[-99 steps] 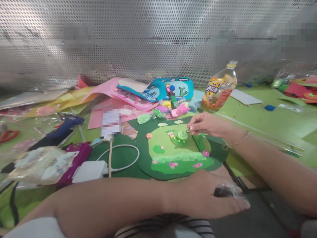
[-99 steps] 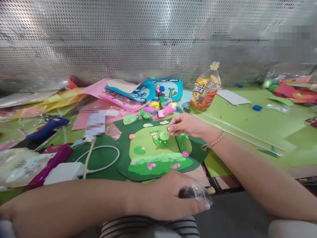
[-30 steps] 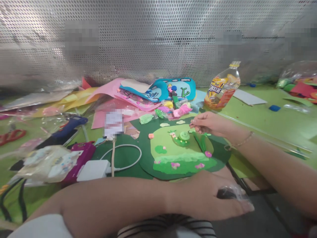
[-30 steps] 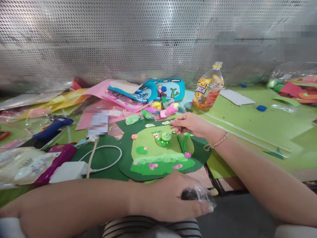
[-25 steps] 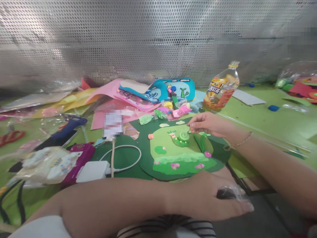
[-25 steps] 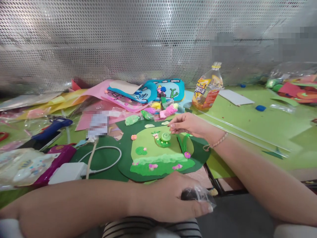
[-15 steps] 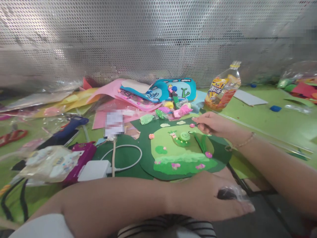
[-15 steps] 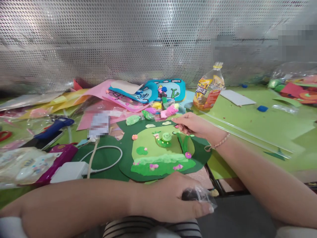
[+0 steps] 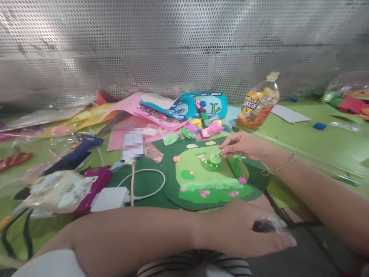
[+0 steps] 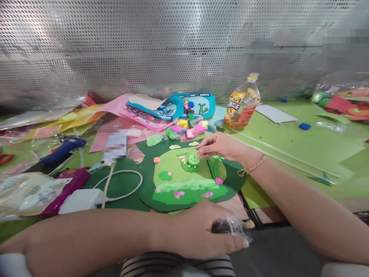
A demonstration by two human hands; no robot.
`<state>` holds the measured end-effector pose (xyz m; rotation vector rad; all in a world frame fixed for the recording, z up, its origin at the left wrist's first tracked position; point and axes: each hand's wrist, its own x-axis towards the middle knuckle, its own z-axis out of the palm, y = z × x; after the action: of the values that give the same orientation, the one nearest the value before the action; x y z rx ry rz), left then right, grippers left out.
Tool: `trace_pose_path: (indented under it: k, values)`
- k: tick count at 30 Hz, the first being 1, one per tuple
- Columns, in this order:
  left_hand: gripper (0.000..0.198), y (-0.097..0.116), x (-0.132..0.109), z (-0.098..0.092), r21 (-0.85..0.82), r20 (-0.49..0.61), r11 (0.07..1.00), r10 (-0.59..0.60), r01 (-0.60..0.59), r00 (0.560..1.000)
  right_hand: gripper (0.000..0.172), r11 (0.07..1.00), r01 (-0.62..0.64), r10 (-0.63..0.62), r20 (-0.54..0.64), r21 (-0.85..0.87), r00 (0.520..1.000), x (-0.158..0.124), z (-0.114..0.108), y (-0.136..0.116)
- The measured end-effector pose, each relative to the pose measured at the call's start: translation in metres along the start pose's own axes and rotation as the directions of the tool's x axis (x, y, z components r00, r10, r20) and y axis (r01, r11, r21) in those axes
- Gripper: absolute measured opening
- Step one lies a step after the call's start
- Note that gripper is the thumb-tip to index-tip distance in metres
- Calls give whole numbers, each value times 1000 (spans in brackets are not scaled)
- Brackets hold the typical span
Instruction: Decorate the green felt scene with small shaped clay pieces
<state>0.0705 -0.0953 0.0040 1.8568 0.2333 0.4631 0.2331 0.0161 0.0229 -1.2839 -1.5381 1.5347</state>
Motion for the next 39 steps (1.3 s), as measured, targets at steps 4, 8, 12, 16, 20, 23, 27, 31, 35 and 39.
trace_pose_path:
  k: [4, 8, 12, 16, 20, 23, 27, 31, 35, 39]
  values:
    - [30, 0, 0, 0, 2, 7, 1000, -2, 2, 1000, 23, 1000, 16, -16, 10, -10, 1000, 1, 0, 0]
    - [32, 0, 0, 1, 20, -17, 1000, -6, 6, 1000, 25, 999, 3, -3, 11, -40, 1000, 1, -1, 1]
    - [32, 0, 0, 2, 26, -4, 1000, -16, 17, 1000, 42, 994, -32, 27, -50, -108, 998, 0, -2, 1]
    - [28, 1, 0, 1, 50, -2, 998, -29, 29, 1000, 46, 991, -36, 25, -84, -127, 996, 0, -3, 2]
    - [29, 1, 0, 1, 21, 2, 1000, -10, 10, 1000, 26, 999, 0, 0, -24, -33, 1000, 3, -3, 3]
    - [28, 0, 0, 1, 4, 0, 1000, 16, -16, 1000, 20, 1000, 23, -23, -2, -17, 1000, 3, -1, 3]
    - [31, 1, 0, 1, -18, 5, 1000, -22, 22, 1000, 21, 998, 60, -60, 14, -21, 998, 3, -1, 3]
    - [31, 2, 1, 1, -27, 0, 999, -20, 20, 1000, 21, 998, 43, -41, 21, -54, 999, 4, -2, 4]
    - [29, 0, 0, 1, -30, 11, 1000, -9, 10, 1000, 30, 998, 11, -12, -10, -62, 1000, 2, -1, 4]
    - [28, -1, 0, 1, -27, 3, 1000, -1, 1, 1000, 46, 996, 10, -21, -120, -91, 993, 0, 0, 1]
